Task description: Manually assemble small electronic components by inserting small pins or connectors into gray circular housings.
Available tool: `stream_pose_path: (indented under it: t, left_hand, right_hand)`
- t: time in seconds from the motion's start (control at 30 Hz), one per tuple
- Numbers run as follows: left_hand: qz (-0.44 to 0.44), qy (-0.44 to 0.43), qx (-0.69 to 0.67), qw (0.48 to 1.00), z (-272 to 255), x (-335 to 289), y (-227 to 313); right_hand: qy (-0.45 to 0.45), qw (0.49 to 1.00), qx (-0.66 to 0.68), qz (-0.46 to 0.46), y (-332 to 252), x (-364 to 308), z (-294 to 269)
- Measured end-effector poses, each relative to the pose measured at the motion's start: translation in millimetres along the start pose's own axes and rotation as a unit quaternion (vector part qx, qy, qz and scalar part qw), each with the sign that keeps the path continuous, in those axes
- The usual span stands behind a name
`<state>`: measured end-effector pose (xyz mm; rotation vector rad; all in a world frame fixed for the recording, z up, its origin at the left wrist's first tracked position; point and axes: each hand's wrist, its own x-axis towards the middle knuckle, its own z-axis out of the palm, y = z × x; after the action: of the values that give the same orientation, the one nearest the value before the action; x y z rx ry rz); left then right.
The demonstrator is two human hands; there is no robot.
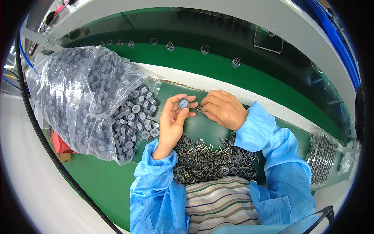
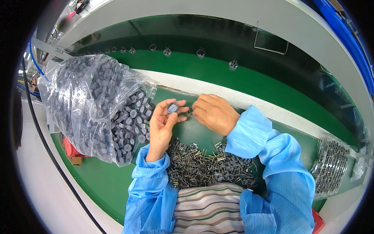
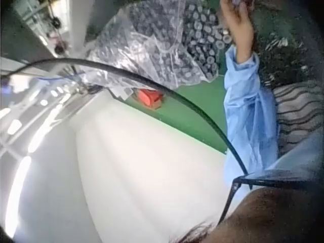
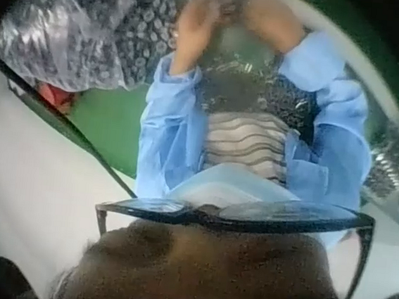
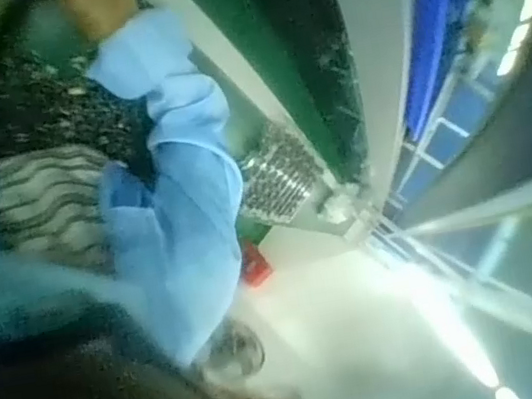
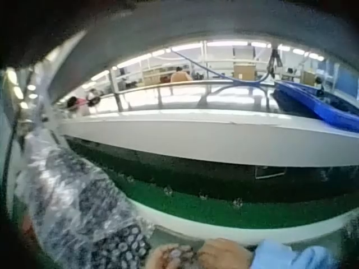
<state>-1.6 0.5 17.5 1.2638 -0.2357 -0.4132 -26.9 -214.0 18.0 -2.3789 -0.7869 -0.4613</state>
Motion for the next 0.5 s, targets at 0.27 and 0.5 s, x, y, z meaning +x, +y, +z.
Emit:
stream_pose_path:
  t: [0.27, 0.5]
  left_hand:
    - [0.0, -0.042, 0.25, 0.967, 2, -2, -3]
    - [0.049, -0.026, 0.259, 0.964, -5, -1, -10]
  right_hand:
    - [-0.071, 0.988, 0.102, 0.09, 12, 2, -26]
    - [-0.076, 0.996, -0.039, 0.029, 15, 0, -17]
